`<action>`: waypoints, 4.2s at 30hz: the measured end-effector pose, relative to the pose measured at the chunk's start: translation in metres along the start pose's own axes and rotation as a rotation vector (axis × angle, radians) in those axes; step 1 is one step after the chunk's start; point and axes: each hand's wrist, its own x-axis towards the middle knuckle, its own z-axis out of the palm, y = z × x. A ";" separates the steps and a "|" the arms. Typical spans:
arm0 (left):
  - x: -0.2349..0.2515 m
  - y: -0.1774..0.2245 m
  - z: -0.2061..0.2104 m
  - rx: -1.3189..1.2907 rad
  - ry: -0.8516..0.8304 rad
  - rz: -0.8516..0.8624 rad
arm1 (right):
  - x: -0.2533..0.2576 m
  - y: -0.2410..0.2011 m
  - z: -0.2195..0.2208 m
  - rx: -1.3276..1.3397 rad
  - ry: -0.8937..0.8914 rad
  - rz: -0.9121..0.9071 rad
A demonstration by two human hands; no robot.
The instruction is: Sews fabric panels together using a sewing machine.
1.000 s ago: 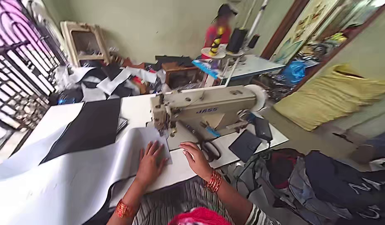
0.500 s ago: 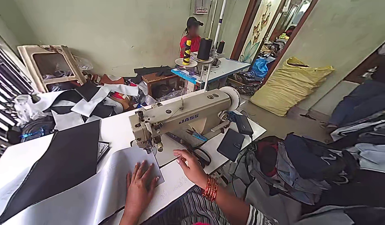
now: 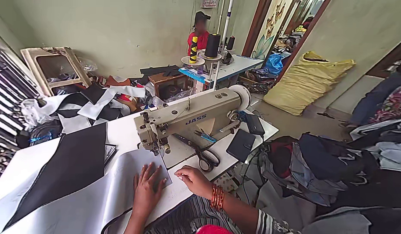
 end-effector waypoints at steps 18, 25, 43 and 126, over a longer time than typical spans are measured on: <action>-0.001 -0.001 -0.002 -0.015 -0.020 -0.014 | 0.030 -0.027 -0.093 0.059 0.579 -0.214; 0.000 0.000 -0.001 -0.014 -0.034 -0.003 | 0.005 -0.018 -0.041 0.077 0.175 -0.028; -0.001 -0.002 -0.002 0.005 -0.021 -0.003 | 0.077 -0.078 -0.145 -0.217 0.644 -0.441; 0.030 -0.009 -0.023 -0.073 -0.285 -0.113 | 0.025 0.010 0.023 -0.620 0.014 -0.354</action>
